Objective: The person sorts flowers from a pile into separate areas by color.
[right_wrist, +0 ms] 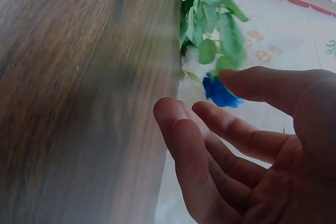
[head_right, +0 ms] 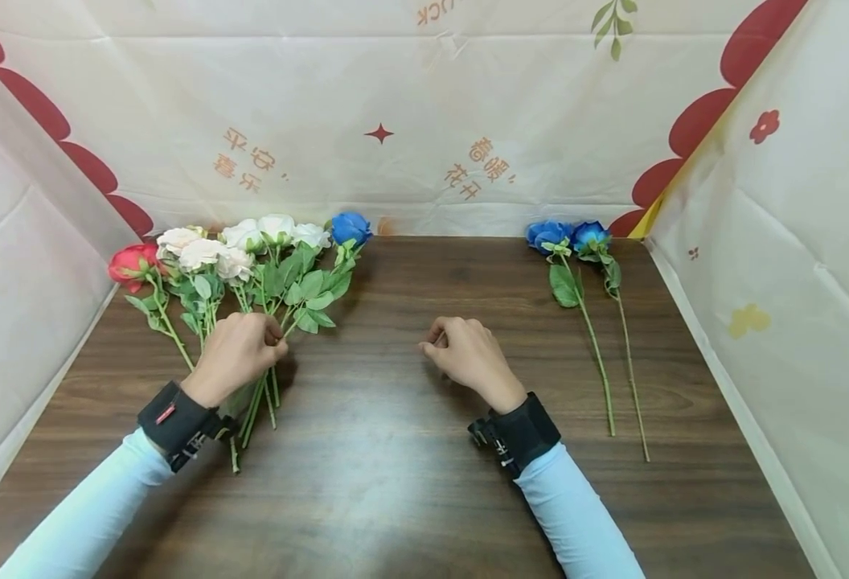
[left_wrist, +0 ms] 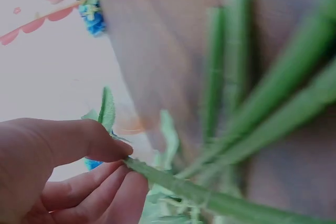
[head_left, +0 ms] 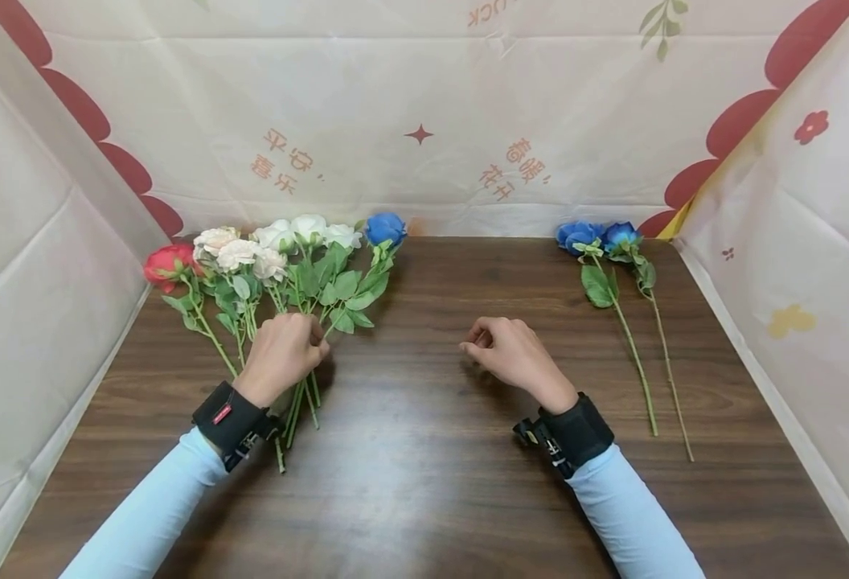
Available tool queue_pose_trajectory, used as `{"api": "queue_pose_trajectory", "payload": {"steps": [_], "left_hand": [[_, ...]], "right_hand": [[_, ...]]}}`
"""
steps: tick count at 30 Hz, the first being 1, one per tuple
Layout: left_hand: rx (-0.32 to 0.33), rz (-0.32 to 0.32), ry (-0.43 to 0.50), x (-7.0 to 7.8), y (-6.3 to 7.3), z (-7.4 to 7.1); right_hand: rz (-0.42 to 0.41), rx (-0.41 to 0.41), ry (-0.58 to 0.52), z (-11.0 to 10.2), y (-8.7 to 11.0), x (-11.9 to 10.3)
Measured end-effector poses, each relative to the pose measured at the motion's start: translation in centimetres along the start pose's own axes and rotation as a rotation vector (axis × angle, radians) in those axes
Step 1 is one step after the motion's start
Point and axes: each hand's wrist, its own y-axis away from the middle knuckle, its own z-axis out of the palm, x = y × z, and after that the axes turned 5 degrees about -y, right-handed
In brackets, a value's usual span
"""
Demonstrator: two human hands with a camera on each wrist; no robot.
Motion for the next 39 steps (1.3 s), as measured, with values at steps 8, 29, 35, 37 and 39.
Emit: {"api": "queue_pose_trajectory", "payload": {"steps": [8,29,35,37,39], "left_hand": [[-0.003,0.008,0.06,1.2,-1.0,-2.6],[-0.118,-0.076,0.295,3.6,-1.4,-2.6],[-0.172,-0.13,0.562,6.7,-1.2,0.6],[-0.174,-0.134,0.652,7.8,-1.3,1.6],[-0.176,-0.13,0.718,8.8,-1.5,2.2]], "right_hand": [[-0.011,-0.005,-0.003,-0.1,0.0,-0.1],[-0.045,-0.075,-0.118,0.4,0.1,-0.8],[-0.04,-0.099,-0.324,1.4,0.2,-2.4],[-0.026,-0.1,-0.445,1.8,0.2,-2.8],[-0.025,-0.083,-0.545,2.2,0.2,-3.1]]}}
